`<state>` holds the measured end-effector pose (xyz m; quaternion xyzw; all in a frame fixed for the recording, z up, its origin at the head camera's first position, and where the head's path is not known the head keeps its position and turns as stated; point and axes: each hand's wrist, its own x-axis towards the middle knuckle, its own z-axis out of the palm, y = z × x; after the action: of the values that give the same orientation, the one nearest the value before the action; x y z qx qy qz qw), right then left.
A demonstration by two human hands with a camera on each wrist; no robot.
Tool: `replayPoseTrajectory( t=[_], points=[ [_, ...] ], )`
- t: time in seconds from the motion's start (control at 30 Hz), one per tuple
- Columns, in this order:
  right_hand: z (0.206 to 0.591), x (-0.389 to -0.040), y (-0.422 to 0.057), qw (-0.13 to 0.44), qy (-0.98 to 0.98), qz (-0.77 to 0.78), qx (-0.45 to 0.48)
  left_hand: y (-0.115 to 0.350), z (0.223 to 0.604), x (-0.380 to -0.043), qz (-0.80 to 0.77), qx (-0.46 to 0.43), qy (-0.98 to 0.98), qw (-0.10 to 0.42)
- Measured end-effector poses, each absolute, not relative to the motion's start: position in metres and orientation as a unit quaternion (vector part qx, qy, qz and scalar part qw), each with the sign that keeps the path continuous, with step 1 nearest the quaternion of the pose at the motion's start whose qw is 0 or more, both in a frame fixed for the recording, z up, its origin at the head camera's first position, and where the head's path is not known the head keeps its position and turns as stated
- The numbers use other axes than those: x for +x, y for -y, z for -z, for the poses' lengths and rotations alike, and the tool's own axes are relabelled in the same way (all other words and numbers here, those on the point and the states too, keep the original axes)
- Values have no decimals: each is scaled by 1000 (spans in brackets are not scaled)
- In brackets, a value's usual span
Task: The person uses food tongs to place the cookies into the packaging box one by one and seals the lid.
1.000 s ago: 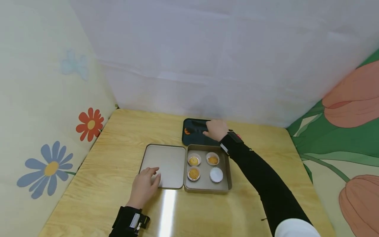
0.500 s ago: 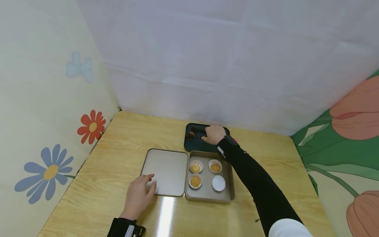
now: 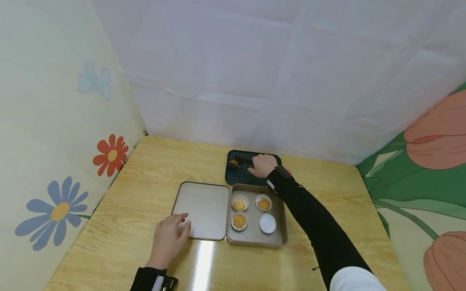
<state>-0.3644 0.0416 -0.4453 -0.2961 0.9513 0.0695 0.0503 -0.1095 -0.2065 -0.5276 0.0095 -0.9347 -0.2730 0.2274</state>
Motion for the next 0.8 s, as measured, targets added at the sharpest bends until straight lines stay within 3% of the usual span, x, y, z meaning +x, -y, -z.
replayPoseTrajectory(
  t=[0.8],
  points=[
    [448, -369, -54, -6, -948, -54, -312, 203, 531, -113, 273, 7, 933, 235]
  ],
)
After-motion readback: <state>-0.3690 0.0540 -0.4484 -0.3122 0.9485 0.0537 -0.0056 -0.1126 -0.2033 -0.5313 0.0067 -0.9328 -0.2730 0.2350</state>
